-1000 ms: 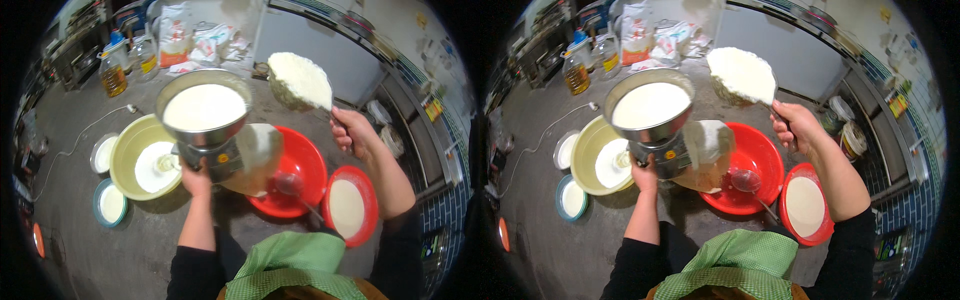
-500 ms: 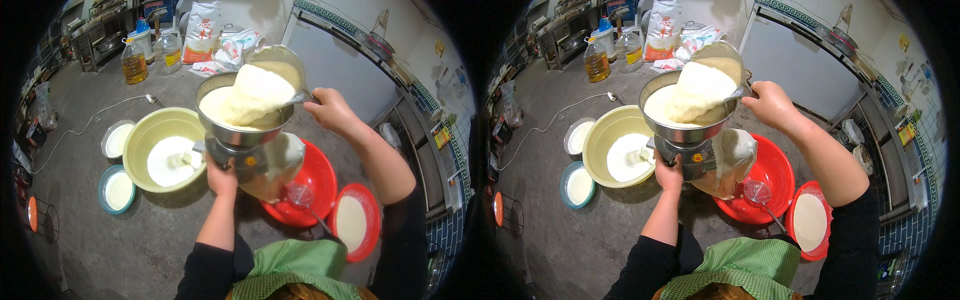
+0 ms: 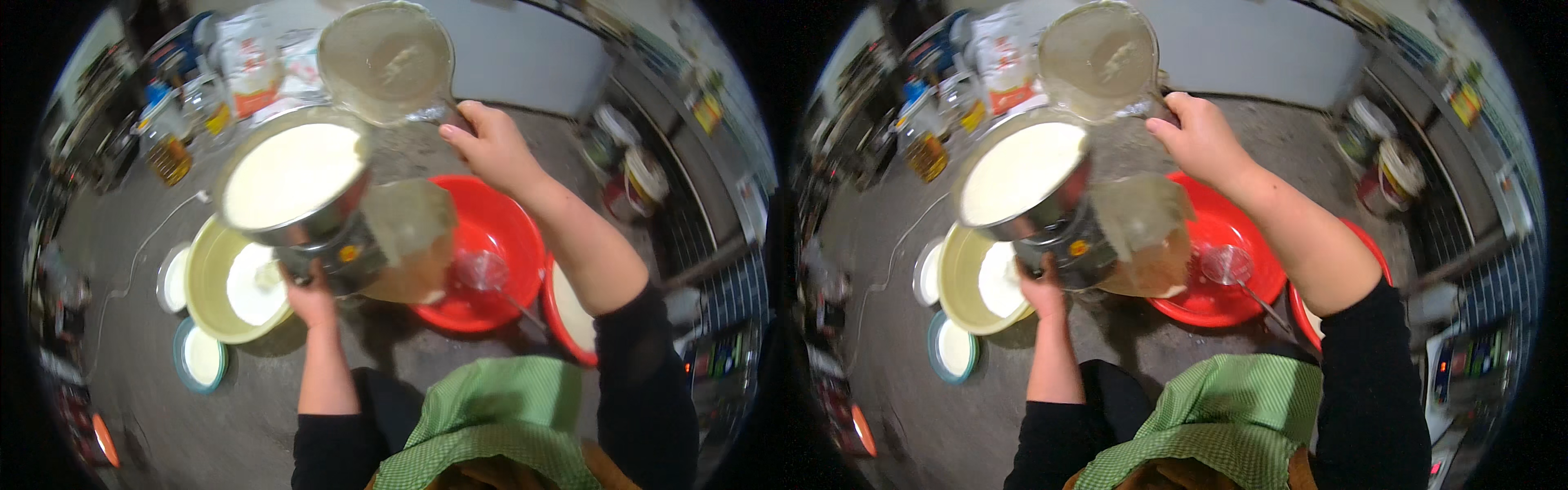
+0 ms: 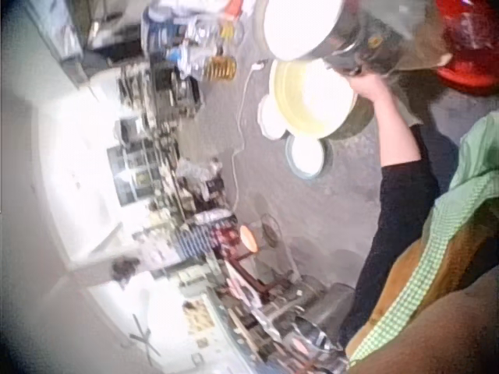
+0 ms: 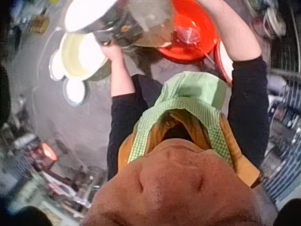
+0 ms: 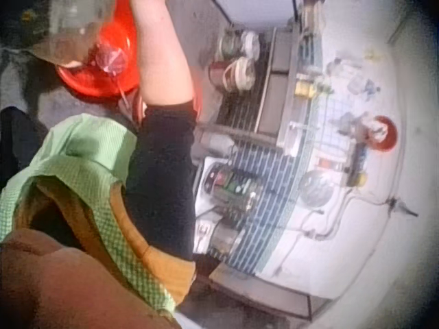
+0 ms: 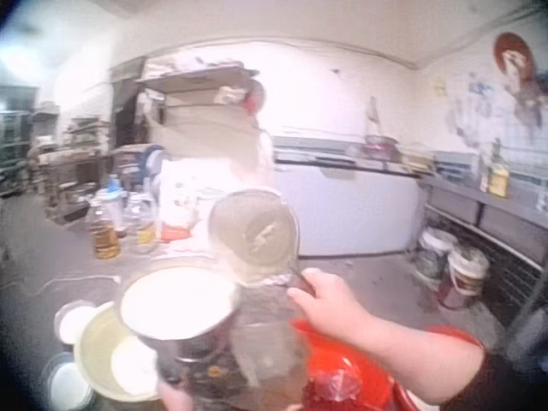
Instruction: The person pours water into a grain mill containing yellow grains, then operates the mill to grind the contents into a white paste. They collect the paste in a red basin, add water, and stir the mixture with a ladle. The person then transfers the mixture back into the mill for further processing.
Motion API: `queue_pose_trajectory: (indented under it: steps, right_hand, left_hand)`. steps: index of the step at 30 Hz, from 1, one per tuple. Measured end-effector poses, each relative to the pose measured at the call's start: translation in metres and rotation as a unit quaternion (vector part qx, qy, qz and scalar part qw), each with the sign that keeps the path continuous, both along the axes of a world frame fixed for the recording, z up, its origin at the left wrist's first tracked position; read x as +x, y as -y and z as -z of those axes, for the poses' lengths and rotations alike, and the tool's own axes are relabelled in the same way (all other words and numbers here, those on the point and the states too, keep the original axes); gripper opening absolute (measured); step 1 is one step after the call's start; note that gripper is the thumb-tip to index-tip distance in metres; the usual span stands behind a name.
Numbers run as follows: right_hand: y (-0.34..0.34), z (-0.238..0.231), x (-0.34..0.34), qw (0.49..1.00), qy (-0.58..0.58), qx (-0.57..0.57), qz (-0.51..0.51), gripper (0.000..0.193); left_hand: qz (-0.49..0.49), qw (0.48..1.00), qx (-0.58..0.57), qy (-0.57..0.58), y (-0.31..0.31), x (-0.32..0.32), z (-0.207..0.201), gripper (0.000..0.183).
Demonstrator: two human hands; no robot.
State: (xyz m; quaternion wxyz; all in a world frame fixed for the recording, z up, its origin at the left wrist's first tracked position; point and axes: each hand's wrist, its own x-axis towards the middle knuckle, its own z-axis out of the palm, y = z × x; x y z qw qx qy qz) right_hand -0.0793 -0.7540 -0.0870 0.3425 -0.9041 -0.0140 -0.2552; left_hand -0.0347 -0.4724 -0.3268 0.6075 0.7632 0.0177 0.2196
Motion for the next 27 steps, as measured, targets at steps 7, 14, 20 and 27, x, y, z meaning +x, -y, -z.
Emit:
queue_pose_trajectory:
  steps: [7,14,20,27]
  right_hand:
    - [0.142,0.148,-0.131,0.894,-0.076,0.430,0.103,0.020]
    - [0.266,0.341,-0.350,0.741,-0.331,0.132,0.569,0.032]
    - [0.324,0.375,-0.467,0.565,-0.506,0.016,0.651,0.036]
    - [0.309,0.460,-0.425,0.648,-0.427,0.142,0.614,0.038]
  left_hand:
    - [-0.007,0.999,-0.013,-0.047,-0.019,0.031,0.026,0.058]
    - [0.027,0.994,-0.071,-0.075,-0.035,0.034,0.026,0.045]
    - [-0.013,0.994,-0.009,-0.106,-0.028,0.026,0.007,0.056]
    - [-0.028,0.990,0.004,-0.135,-0.025,0.026,0.003,0.065]
